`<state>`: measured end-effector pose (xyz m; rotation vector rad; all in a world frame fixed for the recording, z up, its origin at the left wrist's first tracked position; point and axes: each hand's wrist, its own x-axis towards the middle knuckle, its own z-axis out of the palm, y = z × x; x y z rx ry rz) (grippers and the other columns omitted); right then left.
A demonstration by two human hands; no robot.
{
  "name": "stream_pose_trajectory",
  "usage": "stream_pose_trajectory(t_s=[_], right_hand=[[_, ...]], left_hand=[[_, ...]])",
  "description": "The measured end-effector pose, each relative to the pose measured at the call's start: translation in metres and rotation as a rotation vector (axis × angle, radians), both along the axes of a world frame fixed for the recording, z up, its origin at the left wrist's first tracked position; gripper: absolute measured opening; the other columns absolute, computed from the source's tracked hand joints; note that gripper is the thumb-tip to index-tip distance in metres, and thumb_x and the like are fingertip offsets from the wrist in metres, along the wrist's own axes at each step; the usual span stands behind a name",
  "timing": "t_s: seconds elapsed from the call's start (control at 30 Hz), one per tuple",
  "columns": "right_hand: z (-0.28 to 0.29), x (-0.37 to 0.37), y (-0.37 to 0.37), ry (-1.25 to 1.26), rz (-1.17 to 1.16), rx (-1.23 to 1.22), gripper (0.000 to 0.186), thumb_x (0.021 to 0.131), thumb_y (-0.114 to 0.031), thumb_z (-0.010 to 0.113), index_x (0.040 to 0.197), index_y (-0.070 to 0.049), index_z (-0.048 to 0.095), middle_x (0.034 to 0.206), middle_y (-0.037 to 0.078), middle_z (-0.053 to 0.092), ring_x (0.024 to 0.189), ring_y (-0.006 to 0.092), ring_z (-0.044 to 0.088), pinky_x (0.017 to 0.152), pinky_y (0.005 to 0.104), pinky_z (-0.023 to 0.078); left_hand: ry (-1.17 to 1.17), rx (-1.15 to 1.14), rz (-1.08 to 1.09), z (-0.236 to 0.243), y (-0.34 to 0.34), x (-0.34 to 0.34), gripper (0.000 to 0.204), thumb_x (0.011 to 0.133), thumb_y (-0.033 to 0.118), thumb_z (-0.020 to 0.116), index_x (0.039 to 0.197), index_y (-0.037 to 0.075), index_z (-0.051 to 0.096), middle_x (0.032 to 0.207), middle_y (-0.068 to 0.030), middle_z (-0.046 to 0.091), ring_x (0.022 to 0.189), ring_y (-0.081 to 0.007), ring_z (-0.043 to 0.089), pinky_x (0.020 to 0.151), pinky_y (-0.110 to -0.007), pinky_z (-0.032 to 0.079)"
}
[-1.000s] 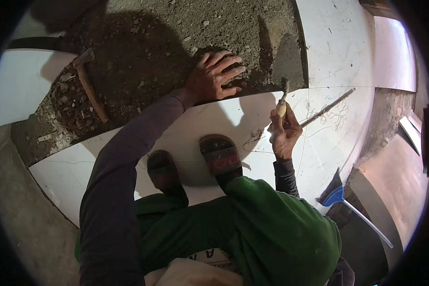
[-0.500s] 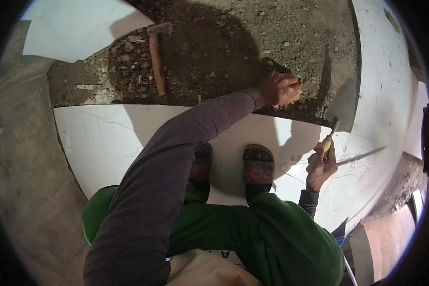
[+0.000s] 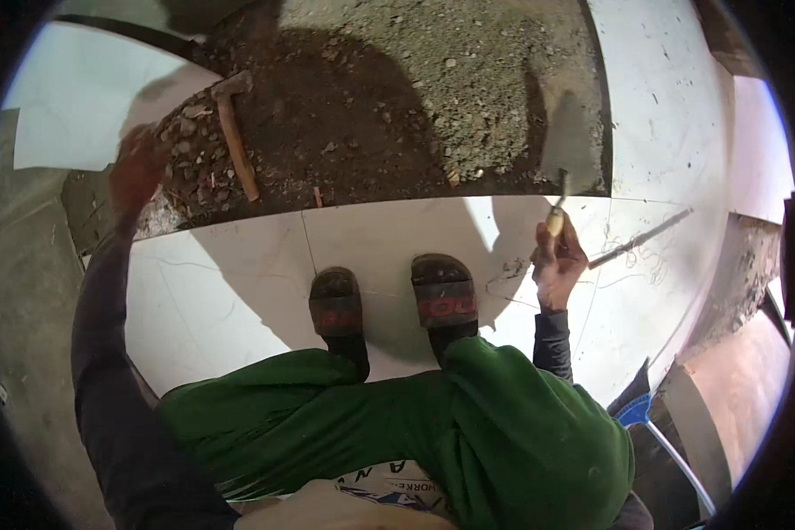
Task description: The person prepares the floor for tiling by using a trowel and a hammer to scrape and level the soil and debris in a rectangular cutout. The person moves debris and scrapes the ground with the trowel, occasionally using the hammer to break up harder sections of the soil.
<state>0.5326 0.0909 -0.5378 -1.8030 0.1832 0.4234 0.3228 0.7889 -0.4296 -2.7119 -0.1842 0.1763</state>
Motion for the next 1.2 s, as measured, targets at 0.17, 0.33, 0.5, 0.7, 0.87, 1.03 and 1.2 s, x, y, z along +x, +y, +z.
stream_pose_trajectory(t_s=[0.17,0.33,0.5,0.7,0.87,1.03,1.2], right_hand=[[-0.016,0.025,0.002,-0.240,0.385,-0.082,0.053,0.102,-0.019,0.078,0.146,0.008,0.063,0.102,0.002,0.073,0.087,0.0066,0.062,0.077,0.0219,0.052],[0.008,0.078,0.014,-0.473,0.679,-0.230,0.043,0.095,-0.010,0.077,0.134,0.006,0.071,0.116,0.019,0.079,0.098,0.0253,0.076,0.087,0.0361,0.061],[0.053,0.084,0.012,-0.458,0.904,-0.327,0.041,0.089,-0.007,0.078,0.130,-0.001,0.075,0.117,0.024,0.079,0.097,0.0374,0.081,0.081,0.0406,0.066],[0.028,0.075,-0.010,-0.297,0.529,-0.233,0.042,0.099,-0.009,0.076,0.136,0.009,0.068,0.106,0.021,0.081,0.093,0.0168,0.075,0.085,0.0327,0.061],[0.014,0.044,-0.032,-0.248,0.358,-0.247,0.050,0.100,-0.014,0.078,0.141,0.012,0.064,0.122,0.023,0.078,0.110,0.0186,0.073,0.097,0.0348,0.059],[-0.004,0.016,-0.016,-0.191,0.126,-0.259,0.054,0.100,-0.015,0.080,0.143,0.013,0.062,0.131,0.021,0.075,0.116,0.0209,0.070,0.102,0.0335,0.057],[0.007,0.016,-0.002,-0.482,0.126,-0.577,0.050,0.100,-0.020,0.075,0.136,0.013,0.065,0.118,0.026,0.077,0.105,0.0327,0.079,0.094,0.0391,0.062]], left_hand=[[-0.255,-0.254,-0.067,-0.021,-0.040,0.005,0.064,0.096,0.034,0.078,0.152,0.009,0.059,0.154,-0.0207,0.059,0.147,-0.0401,0.052,0.117,-0.053,0.046],[-0.053,-0.613,-0.091,-0.101,-0.179,0.088,0.073,0.102,0.037,0.075,0.164,0.012,0.045,0.170,-0.0206,0.038,0.160,-0.0426,0.032,0.129,-0.057,0.032],[-0.165,-0.802,-0.098,-0.160,-0.291,0.146,0.084,0.101,0.046,0.075,0.169,0.016,0.037,0.176,-0.0182,0.029,0.164,-0.0428,0.024,0.131,-0.059,0.028],[-0.234,-1.087,-0.243,-0.179,-0.365,0.172,0.097,0.095,0.059,0.078,0.171,0.019,0.032,0.177,-0.0153,0.026,0.165,-0.0416,0.019,0.132,-0.061,0.025],[-0.120,-0.917,-0.310,-0.169,-0.347,0.184,0.095,0.094,0.062,0.077,0.169,0.024,0.035,0.175,-0.0137,0.030,0.163,-0.0404,0.025,0.130,-0.064,0.029],[-0.227,-0.984,-0.431,-0.204,-0.366,0.210,0.073,0.101,0.047,0.074,0.161,0.014,0.050,0.168,-0.0143,0.042,0.157,-0.0381,0.039,0.127,-0.058,0.036],[-0.515,-0.957,-0.278,-0.203,-0.369,0.232,0.064,0.097,0.034,0.079,0.155,0.015,0.059,0.162,-0.0089,0.049,0.152,-0.0345,0.045,0.122,-0.053,0.040]])
